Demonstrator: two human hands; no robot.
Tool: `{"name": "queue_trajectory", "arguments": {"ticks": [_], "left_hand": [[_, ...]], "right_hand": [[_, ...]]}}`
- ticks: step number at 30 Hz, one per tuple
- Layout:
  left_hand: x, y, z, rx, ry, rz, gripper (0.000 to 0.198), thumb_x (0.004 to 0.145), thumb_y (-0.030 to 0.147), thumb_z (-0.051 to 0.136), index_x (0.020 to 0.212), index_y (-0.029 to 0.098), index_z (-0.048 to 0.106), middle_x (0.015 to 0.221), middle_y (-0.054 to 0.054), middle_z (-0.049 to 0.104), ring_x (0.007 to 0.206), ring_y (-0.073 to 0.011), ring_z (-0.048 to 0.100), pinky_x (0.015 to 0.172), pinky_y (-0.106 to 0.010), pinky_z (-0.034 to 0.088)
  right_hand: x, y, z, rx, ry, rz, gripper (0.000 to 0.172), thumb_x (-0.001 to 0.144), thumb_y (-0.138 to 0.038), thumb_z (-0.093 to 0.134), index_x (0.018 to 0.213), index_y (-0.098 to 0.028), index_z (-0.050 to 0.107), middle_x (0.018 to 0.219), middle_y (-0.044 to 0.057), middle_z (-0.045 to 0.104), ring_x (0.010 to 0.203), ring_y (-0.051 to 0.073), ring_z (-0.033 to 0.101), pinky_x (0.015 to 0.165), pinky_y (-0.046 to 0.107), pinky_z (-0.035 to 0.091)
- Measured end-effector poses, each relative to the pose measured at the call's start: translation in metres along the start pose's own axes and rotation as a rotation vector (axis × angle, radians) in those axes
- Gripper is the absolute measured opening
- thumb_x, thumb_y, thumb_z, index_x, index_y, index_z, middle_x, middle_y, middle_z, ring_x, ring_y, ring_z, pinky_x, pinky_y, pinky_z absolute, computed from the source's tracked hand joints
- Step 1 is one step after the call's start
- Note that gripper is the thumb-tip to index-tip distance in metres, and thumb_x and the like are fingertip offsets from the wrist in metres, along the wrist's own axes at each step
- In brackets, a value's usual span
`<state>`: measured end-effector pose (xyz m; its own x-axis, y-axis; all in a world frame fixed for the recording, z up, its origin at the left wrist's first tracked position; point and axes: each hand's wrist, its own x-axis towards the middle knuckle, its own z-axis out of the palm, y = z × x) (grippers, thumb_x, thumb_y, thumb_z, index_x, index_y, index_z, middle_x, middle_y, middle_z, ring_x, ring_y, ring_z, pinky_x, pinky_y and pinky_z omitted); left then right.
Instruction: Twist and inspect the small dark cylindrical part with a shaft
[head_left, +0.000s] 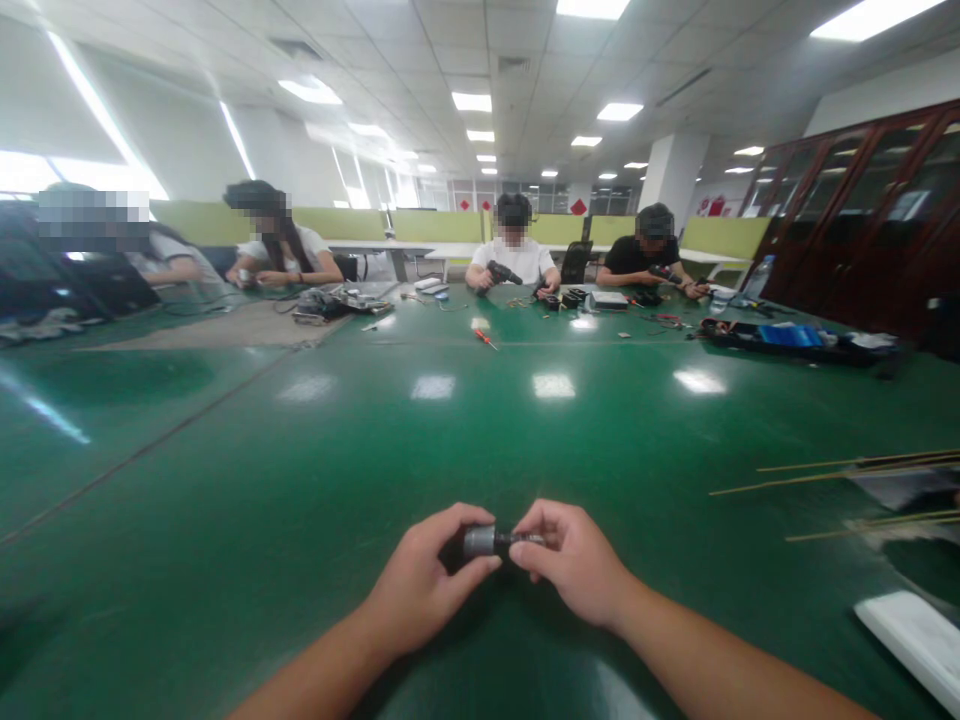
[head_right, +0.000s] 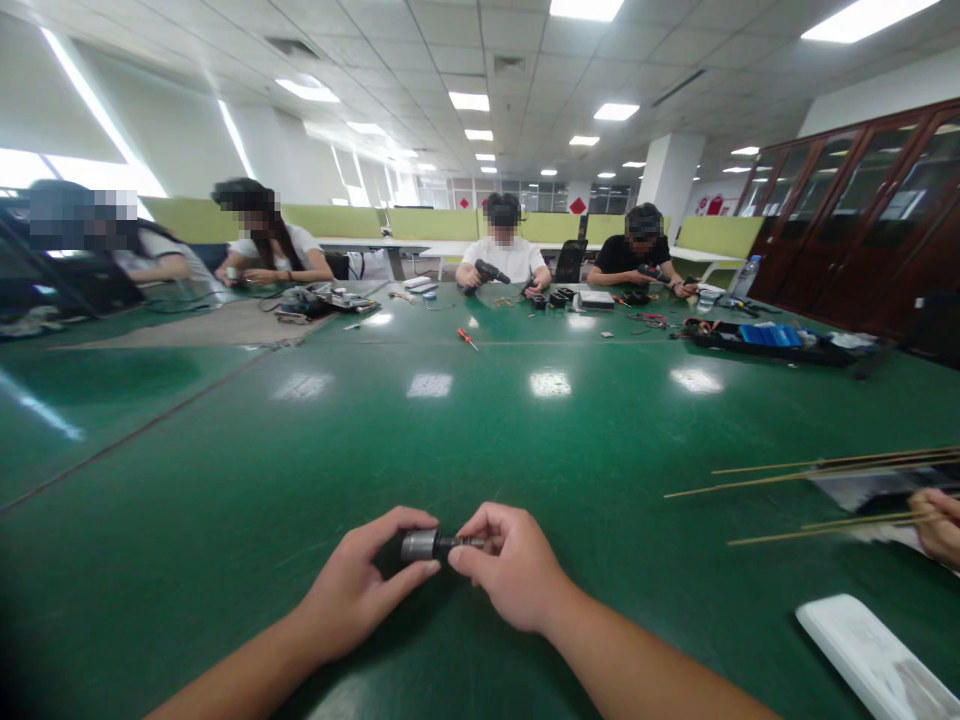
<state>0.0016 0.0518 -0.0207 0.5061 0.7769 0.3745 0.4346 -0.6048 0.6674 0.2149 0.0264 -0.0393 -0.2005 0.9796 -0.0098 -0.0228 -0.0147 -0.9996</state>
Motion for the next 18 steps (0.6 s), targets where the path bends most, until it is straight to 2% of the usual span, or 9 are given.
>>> {"name": "queue_trajectory", "arguments": {"ticks": [10,18], "left_hand": [[0.0005,0.0017,-0.0023,0.018,0.006,-0.054,0.024,0.086,0.033,0.068,0.106,0.022,0.065,0.094,-0.003,0.072,0.085,-0.0192,0.067,0.078,-0.029,0.051],[0.0006,0.0010,-0.0031,0.027,0.020,-0.029,0.024,0.086,0.036,0.068,0.106,0.022,0.066,0.094,-0.003,0.072,0.084,-0.0197,0.068,0.078,-0.029,0.052]], "right_hand": [[0.0005,-0.0011,0.0005,0.031,0.050,-0.018,0.019,0.073,-0.028,0.074,0.079,-0.018,0.060,0.061,-0.005,0.058,0.051,0.011,0.055,0.052,0.023,0.042],[0.0002,-0.0020,0.0010,0.049,0.047,-0.014,0.019,0.073,-0.028,0.075,0.079,-0.018,0.060,0.060,-0.005,0.058,0.051,0.010,0.054,0.051,0.023,0.042]]}}
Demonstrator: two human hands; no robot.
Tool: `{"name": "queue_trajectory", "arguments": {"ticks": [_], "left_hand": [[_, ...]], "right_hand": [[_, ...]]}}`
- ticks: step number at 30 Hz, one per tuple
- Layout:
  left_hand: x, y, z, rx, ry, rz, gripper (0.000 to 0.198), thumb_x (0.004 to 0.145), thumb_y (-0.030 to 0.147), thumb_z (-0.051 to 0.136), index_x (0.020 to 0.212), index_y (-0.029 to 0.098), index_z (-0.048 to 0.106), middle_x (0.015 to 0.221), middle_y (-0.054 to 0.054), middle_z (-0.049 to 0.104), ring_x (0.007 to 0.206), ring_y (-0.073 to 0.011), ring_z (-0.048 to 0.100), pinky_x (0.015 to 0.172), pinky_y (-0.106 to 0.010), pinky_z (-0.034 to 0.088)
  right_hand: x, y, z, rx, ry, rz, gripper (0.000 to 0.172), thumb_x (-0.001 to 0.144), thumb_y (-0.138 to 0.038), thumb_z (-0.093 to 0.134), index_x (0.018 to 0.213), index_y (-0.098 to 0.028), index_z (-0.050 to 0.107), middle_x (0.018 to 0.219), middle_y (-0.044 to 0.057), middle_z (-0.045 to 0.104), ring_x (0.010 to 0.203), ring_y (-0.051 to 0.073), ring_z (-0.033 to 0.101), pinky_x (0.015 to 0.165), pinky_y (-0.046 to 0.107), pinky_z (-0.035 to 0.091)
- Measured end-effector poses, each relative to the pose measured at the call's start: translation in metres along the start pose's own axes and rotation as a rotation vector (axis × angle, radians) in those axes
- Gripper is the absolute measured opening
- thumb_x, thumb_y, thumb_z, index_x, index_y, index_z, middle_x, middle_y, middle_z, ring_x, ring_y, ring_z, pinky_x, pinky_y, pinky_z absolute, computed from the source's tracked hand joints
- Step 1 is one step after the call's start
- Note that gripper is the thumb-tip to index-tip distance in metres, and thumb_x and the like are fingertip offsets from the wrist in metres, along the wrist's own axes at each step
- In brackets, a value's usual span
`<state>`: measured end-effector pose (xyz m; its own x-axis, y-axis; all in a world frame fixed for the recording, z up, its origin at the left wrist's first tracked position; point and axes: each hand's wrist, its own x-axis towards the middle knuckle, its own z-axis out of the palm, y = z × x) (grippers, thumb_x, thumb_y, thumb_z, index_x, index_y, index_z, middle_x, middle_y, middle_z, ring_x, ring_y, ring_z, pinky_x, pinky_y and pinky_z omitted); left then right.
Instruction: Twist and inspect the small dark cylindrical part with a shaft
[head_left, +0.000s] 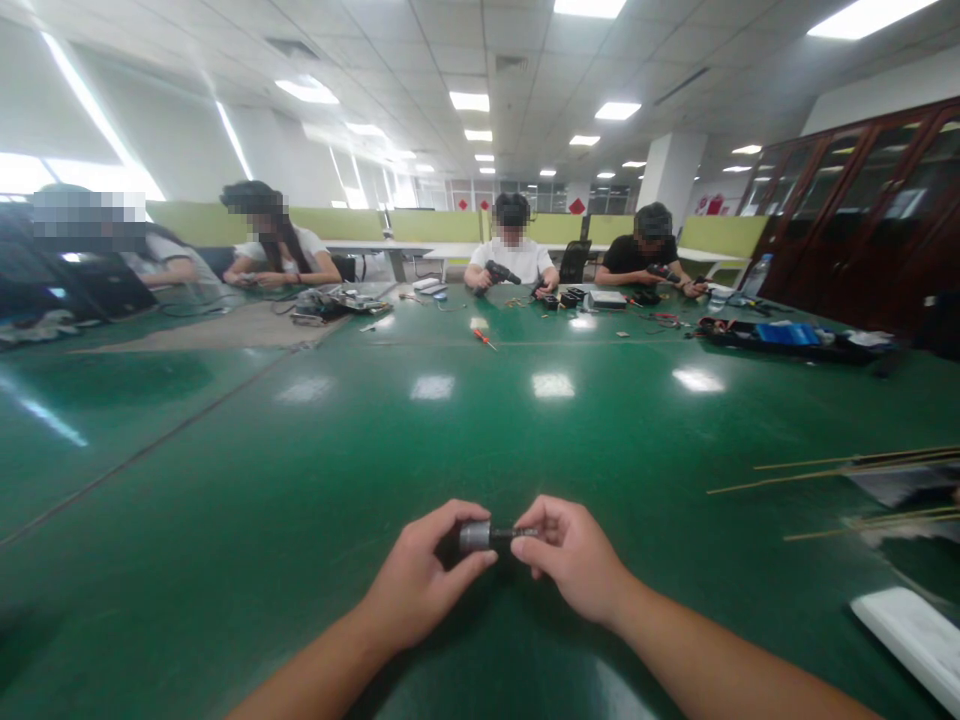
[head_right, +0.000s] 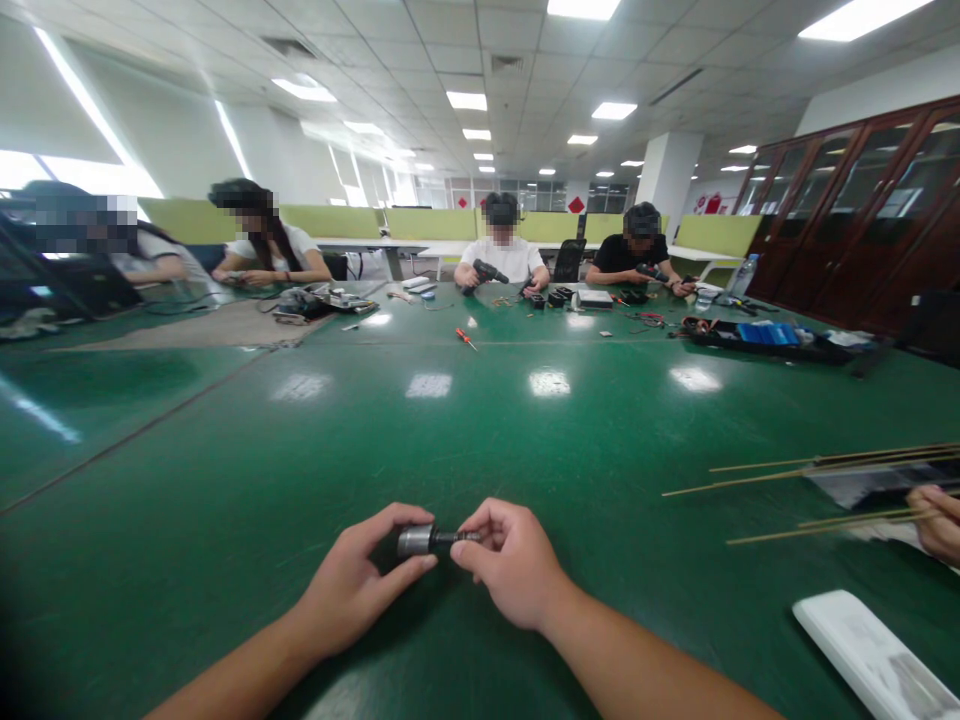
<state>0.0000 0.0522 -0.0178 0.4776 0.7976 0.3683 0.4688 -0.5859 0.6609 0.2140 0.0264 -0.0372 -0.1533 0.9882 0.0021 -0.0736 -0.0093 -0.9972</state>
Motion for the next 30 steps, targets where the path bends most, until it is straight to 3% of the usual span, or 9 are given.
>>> {"name": "queue_trajectory", "arguments": {"ticks": [30], "left_hand": [[0.0011,-0.0039,-0.0052,-0.019,0.010,-0.062,0.024,0.085,0.034,0.071,0.105,0.023,0.066,0.095,-0.002,0.072,0.087,-0.0202,0.067,0.080,-0.030,0.051]], "right_hand": [[0.0019,0.0013,-0.0001,0.063,0.043,-0.001,0.021,0.071,-0.029,0.075,0.078,-0.018,0.058,0.060,-0.005,0.058,0.049,0.010,0.053,0.049,0.022,0.040]]}}
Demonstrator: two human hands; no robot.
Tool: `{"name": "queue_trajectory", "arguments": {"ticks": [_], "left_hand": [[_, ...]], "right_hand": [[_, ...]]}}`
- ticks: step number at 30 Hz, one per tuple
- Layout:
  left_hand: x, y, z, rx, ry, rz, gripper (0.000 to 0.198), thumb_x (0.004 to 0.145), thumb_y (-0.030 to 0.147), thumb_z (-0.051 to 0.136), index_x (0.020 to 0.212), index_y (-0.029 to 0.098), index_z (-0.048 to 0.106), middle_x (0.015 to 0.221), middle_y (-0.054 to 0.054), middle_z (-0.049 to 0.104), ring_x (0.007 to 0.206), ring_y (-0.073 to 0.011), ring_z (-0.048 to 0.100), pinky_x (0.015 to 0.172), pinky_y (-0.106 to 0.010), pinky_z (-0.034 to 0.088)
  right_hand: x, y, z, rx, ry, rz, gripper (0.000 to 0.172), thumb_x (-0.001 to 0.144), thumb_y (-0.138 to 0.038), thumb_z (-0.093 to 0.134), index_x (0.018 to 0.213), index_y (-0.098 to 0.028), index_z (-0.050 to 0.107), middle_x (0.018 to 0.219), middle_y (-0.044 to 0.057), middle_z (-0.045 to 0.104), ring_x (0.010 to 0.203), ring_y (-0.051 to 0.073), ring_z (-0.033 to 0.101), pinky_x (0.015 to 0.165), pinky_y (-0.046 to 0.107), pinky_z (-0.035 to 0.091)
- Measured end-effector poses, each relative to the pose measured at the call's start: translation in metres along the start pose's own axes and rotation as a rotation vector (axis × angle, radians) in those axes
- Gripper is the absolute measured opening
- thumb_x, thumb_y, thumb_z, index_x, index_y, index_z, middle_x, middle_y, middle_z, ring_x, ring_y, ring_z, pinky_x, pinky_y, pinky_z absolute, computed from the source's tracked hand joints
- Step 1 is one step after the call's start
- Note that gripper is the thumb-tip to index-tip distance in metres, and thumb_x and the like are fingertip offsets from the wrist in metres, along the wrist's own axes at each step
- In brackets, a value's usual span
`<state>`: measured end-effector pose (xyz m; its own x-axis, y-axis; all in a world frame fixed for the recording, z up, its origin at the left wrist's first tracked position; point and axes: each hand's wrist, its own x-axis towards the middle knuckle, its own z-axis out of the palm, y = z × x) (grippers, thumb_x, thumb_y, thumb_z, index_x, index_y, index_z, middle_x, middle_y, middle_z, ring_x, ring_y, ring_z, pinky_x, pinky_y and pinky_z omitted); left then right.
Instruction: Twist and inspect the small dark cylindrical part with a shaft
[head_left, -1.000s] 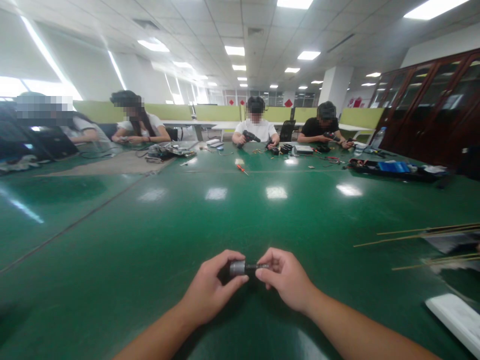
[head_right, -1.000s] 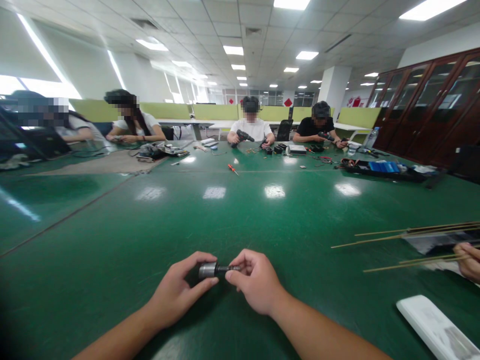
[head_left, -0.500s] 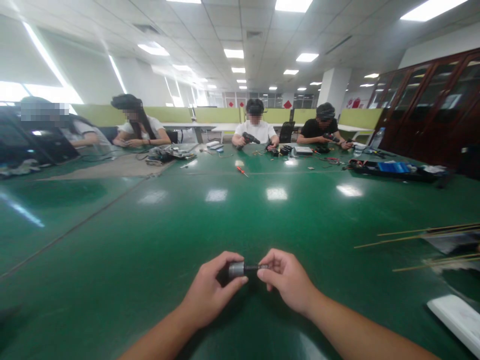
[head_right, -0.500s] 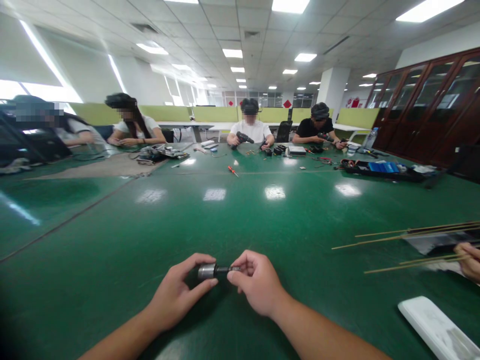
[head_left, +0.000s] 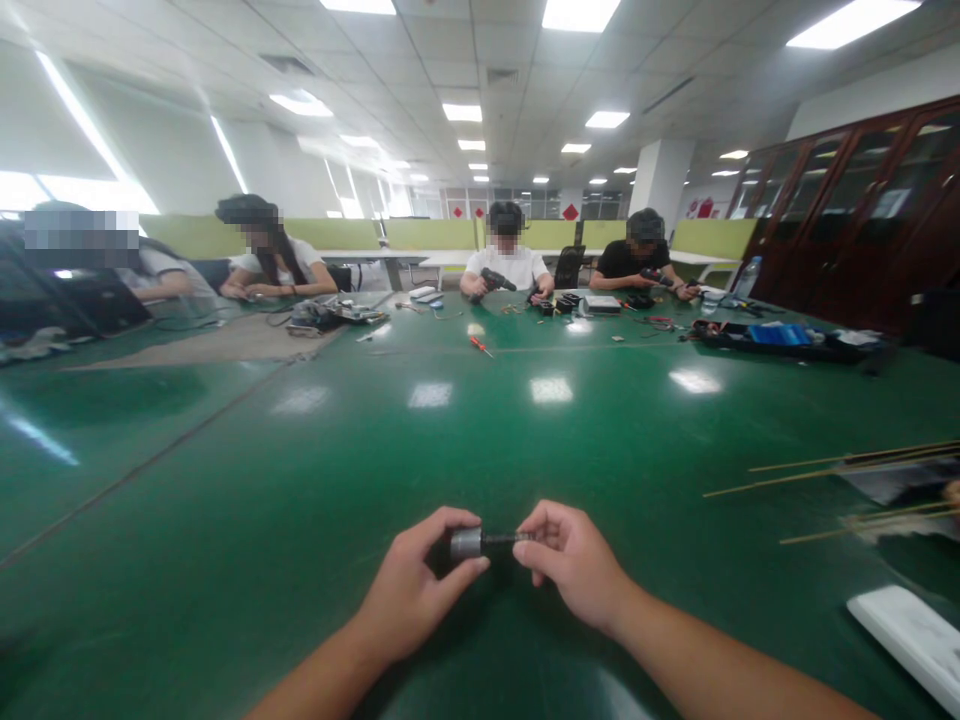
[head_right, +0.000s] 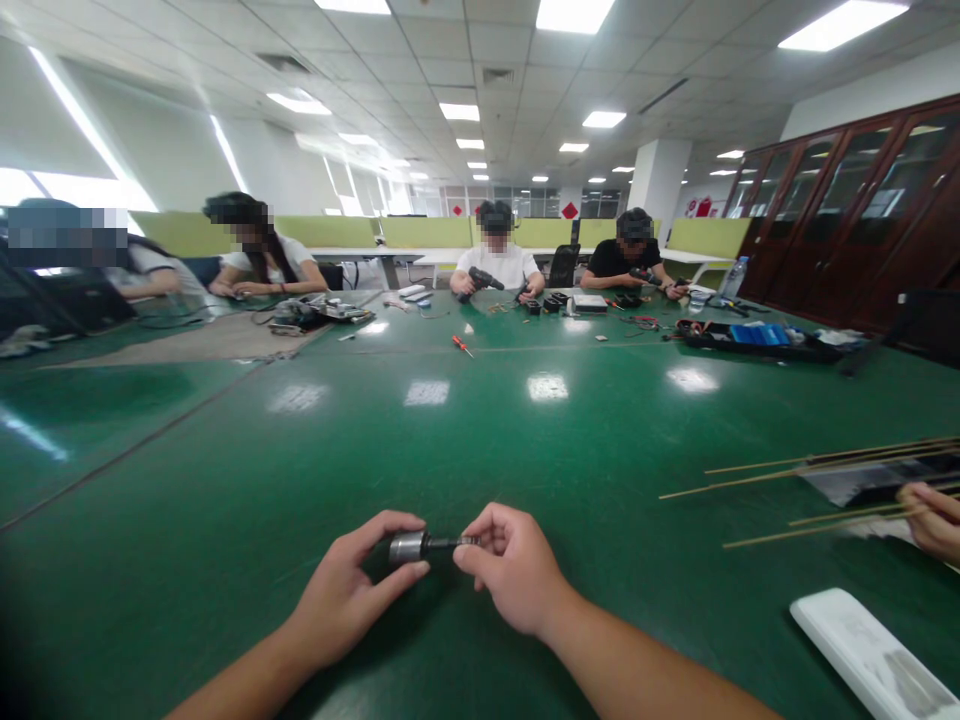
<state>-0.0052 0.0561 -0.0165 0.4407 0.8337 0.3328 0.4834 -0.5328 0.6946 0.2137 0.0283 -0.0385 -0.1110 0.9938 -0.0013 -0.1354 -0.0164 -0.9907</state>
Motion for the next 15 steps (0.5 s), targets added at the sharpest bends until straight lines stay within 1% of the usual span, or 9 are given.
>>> {"name": "queue_trajectory", "arguments": {"ticks": [6,15], "left_hand": [[-0.0012,-0.0015,-0.0011,-0.008,0.003,0.000,0.024,0.085,0.033,0.071,0.106,0.023,0.066,0.097,-0.002,0.072,0.090,-0.0204,0.067,0.082,-0.030,0.051],[-0.0008,-0.0009,-0.0050,0.004,0.011,-0.010,0.025,0.084,0.036,0.071,0.104,0.022,0.067,0.095,-0.004,0.072,0.088,-0.0217,0.068,0.081,-0.031,0.052]], "right_hand": [[0.0006,-0.0004,-0.0002,0.003,-0.010,0.004,0.023,0.070,-0.030,0.076,0.077,-0.018,0.058,0.060,-0.005,0.057,0.049,0.010,0.053,0.049,0.022,0.040],[0.0016,0.0029,-0.0021,0.032,-0.019,0.009,0.025,0.069,-0.031,0.078,0.077,-0.018,0.059,0.061,-0.005,0.058,0.049,0.010,0.053,0.048,0.023,0.040]]}}
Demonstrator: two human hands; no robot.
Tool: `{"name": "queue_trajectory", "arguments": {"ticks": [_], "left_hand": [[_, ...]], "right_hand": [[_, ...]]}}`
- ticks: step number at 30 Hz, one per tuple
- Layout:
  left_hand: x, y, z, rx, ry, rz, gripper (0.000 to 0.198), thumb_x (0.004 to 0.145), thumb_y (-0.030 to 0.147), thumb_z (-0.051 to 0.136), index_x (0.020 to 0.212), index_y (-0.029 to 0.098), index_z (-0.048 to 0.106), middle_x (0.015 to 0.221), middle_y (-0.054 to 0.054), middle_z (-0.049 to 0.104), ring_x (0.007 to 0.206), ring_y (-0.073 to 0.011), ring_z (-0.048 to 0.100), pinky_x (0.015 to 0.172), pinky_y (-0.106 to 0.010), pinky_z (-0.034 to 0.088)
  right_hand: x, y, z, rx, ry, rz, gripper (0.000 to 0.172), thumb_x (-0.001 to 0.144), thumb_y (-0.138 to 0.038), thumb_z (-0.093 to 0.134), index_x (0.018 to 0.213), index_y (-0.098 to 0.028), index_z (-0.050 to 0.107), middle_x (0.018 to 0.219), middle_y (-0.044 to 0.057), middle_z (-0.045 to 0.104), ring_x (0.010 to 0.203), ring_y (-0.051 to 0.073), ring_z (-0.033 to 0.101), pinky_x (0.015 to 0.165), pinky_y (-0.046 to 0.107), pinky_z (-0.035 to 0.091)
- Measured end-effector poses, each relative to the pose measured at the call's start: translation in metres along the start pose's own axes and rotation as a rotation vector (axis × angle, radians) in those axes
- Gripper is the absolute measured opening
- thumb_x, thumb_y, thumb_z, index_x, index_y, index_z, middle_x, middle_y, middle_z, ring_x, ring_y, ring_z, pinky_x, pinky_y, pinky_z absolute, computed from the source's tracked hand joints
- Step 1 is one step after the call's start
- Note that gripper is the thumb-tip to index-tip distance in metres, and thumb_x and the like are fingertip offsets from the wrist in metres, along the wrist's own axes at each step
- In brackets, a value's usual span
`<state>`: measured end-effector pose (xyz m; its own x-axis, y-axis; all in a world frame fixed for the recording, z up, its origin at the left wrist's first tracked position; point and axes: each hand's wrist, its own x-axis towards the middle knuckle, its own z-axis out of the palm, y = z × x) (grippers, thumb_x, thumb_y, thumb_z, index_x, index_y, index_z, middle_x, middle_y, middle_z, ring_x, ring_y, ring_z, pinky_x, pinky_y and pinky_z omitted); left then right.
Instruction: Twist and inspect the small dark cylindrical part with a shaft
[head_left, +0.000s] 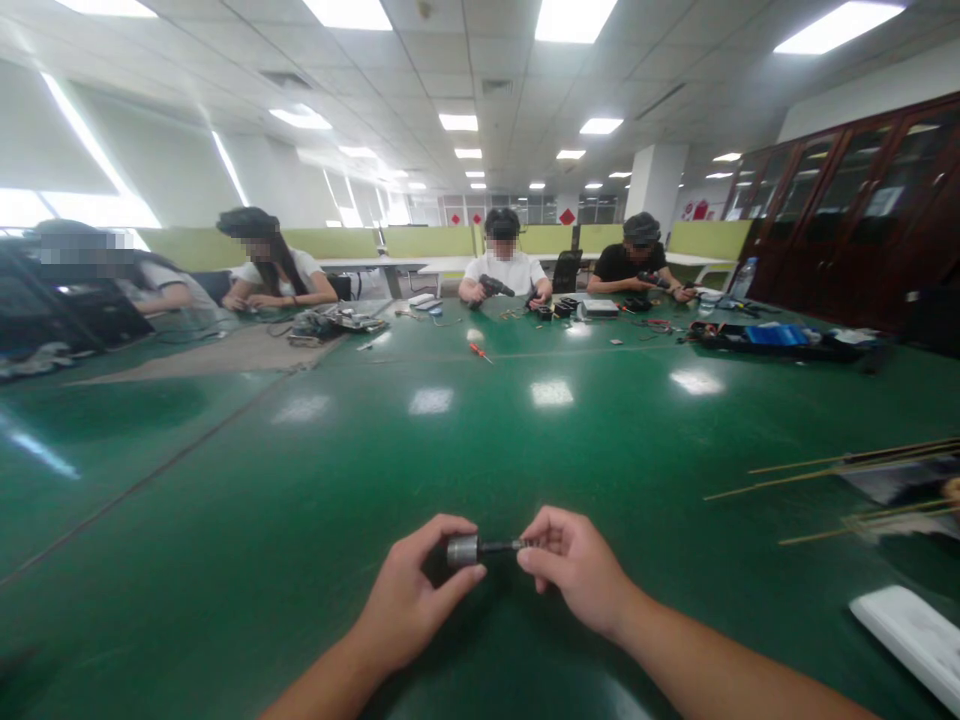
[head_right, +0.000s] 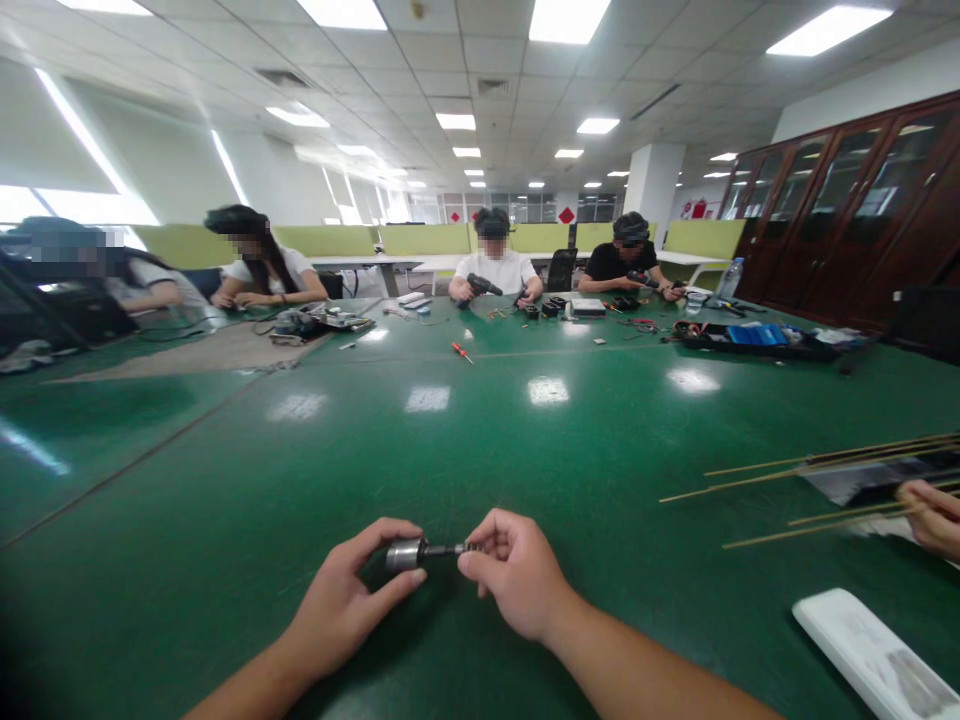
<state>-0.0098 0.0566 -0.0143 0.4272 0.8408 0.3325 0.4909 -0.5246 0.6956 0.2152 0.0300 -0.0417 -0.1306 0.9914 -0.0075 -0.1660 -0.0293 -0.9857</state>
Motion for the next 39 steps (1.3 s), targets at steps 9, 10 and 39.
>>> {"name": "queue_trajectory", "arguments": {"ticks": [9,10,39], "left_hand": [[-0.001,-0.001,-0.002,-0.016,-0.026,0.001,0.023,0.084,0.035,0.072,0.103,0.022,0.066,0.092,-0.002,0.071,0.085,-0.0201,0.067,0.078,-0.030,0.050],[-0.002,-0.001,-0.002,-0.018,-0.030,-0.002,0.023,0.084,0.035,0.071,0.103,0.022,0.066,0.092,-0.002,0.071,0.085,-0.0201,0.067,0.078,-0.030,0.050],[-0.035,-0.004,-0.089,-0.239,0.444,-0.493,0.071,0.056,0.067,0.085,0.104,0.022,0.057,0.103,-0.009,0.078,0.099,-0.0295,0.074,0.088,-0.040,0.061]], "right_hand": [[-0.002,-0.005,0.002,-0.006,0.016,0.003,0.026,0.068,-0.032,0.079,0.076,-0.018,0.059,0.059,-0.006,0.056,0.047,0.011,0.052,0.049,0.023,0.040],[-0.002,-0.005,0.002,-0.006,0.017,0.002,0.026,0.068,-0.032,0.079,0.076,-0.018,0.059,0.058,-0.006,0.056,0.047,0.011,0.052,0.049,0.023,0.040],[0.003,0.001,0.002,0.441,0.073,0.089,0.054,0.088,-0.059,0.057,0.054,-0.022,0.039,0.045,-0.003,0.045,0.041,0.012,0.044,0.048,0.027,0.031]]}}
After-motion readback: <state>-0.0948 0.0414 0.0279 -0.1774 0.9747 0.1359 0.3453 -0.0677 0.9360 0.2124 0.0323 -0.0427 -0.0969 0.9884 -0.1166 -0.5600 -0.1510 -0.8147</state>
